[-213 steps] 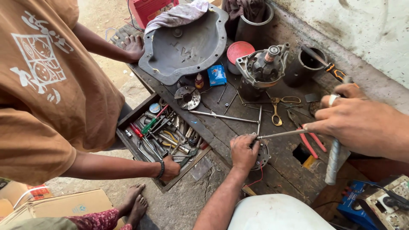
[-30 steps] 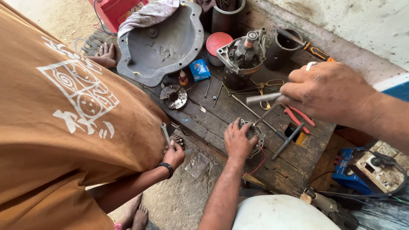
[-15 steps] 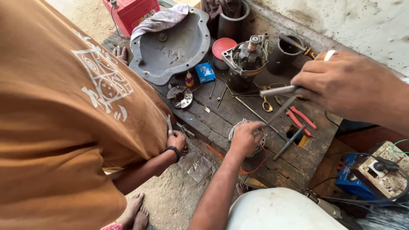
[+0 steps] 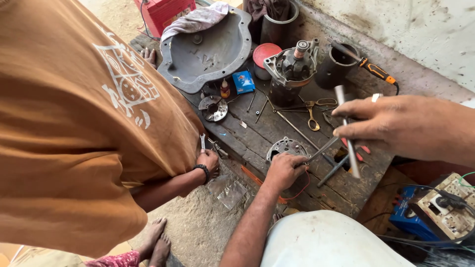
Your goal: Repairing and assembling components of an automotive alternator on a workbench.
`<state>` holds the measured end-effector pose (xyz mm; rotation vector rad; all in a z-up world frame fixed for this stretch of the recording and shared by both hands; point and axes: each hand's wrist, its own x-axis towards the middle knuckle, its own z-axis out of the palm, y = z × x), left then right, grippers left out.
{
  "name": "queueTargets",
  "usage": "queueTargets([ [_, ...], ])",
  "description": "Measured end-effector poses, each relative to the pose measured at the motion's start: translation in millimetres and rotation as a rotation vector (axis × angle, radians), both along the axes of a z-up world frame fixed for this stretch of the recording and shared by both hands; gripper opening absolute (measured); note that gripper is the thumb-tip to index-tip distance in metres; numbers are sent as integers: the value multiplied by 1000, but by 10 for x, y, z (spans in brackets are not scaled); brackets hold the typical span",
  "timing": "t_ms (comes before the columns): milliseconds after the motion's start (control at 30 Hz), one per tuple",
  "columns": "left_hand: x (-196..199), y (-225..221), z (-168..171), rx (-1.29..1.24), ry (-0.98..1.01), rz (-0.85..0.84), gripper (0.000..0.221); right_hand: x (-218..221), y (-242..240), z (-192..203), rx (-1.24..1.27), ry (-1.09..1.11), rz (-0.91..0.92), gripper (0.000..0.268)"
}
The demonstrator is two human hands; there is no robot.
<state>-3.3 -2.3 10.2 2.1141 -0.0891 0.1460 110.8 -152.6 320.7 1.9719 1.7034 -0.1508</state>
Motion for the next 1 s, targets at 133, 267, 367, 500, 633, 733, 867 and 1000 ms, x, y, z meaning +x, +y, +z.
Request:
queueTargets([
  [133, -10, -14, -53, 5, -3, 18, 29, -52, 7, 49, -107, 123, -106, 64],
  [267, -38, -60, -194, 57, -11, 41, 29, -23, -13, 33, -219, 101, -87, 64],
  [367, -53, -96, -164, 161, 53, 65, 38, 75, -152, -80, -142, 128, 26, 61],
  [500, -53, -138, -231, 389, 133, 160, 86, 143, -277, -263, 213, 161, 525, 46],
  [633, -23, -117, -41, 420, 288, 195, 106, 28, -115, -88, 115, 156, 538, 52],
  [733, -2, -112, -150, 417, 396, 212, 107, 42, -77, -81, 16, 111, 597, 32],
  [867, 17, -158, -316, 374, 359, 256, 108, 145, -135, -214, -131, 44, 468, 40],
  [1000, -12, -212, -393, 390, 278, 303, 107, 164, -24, -176, -212, 17, 398, 42],
])
